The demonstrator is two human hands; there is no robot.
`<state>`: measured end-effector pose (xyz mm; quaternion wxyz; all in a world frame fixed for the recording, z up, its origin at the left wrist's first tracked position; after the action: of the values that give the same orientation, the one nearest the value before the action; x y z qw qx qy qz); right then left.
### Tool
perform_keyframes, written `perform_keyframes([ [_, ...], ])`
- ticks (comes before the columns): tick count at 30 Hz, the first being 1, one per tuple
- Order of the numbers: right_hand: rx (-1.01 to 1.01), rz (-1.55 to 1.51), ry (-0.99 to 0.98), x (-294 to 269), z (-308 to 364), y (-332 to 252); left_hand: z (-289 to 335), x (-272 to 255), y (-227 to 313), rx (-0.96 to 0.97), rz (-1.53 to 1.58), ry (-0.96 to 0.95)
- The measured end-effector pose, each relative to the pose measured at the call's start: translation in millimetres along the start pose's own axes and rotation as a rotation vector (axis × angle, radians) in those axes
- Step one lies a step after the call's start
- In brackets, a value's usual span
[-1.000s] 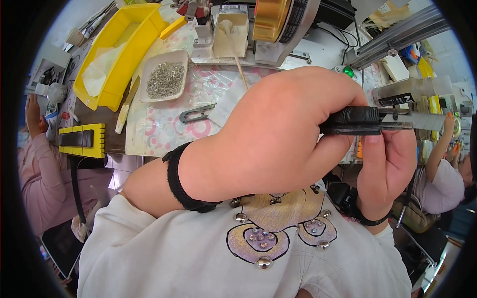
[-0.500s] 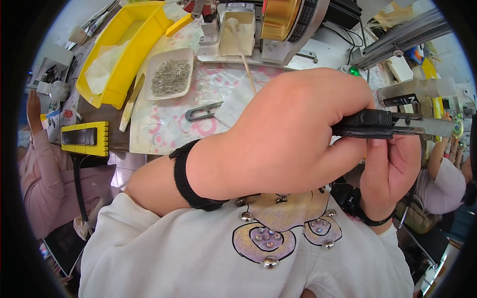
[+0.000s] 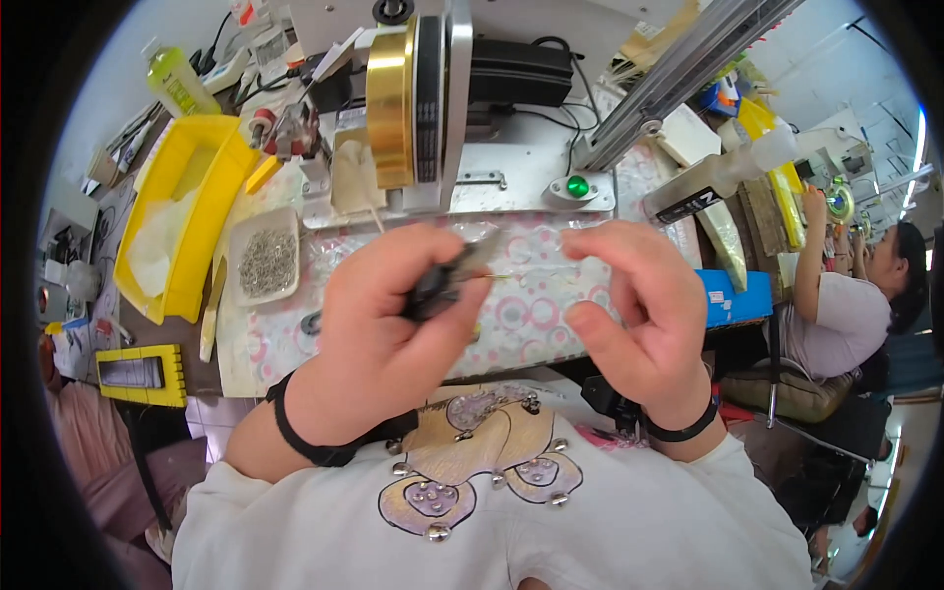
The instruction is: Manually assemble and test small electronic or mechanical components using specialized workbench tools.
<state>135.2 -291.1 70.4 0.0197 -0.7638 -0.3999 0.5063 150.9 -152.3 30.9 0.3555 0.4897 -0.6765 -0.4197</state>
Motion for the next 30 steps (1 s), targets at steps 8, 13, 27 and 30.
perform_keyframes([
  [8, 0.267, -0.223, 0.617, -78, 44, 73, 12, -51, 5, -0.006, 0.428, 0.284],
  [13, 0.271, 0.356, 0.343, -54, -1, 114, 8, -63, 25, 0.154, 0.505, 0.321],
  [27, 0.432, 0.525, 0.717, -120, 31, 148, 17, -52, 20, 0.009, 0.462, 0.322],
  [30, 0.414, -0.164, 0.930, -159, 76, 142, 19, -42, 17, -0.058, 0.431, 0.216],
])
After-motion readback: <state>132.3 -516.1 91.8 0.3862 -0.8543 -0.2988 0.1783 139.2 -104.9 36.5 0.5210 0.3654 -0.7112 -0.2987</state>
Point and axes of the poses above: each hand's wrist, its own z-axis away from the middle knuckle, its own x-axis out of the palm, y = z × x, the point moved 10 cm from there along -z, towards the middle knuckle, and after that the axes turned 15 degrees about z, right-handed, at the moved point
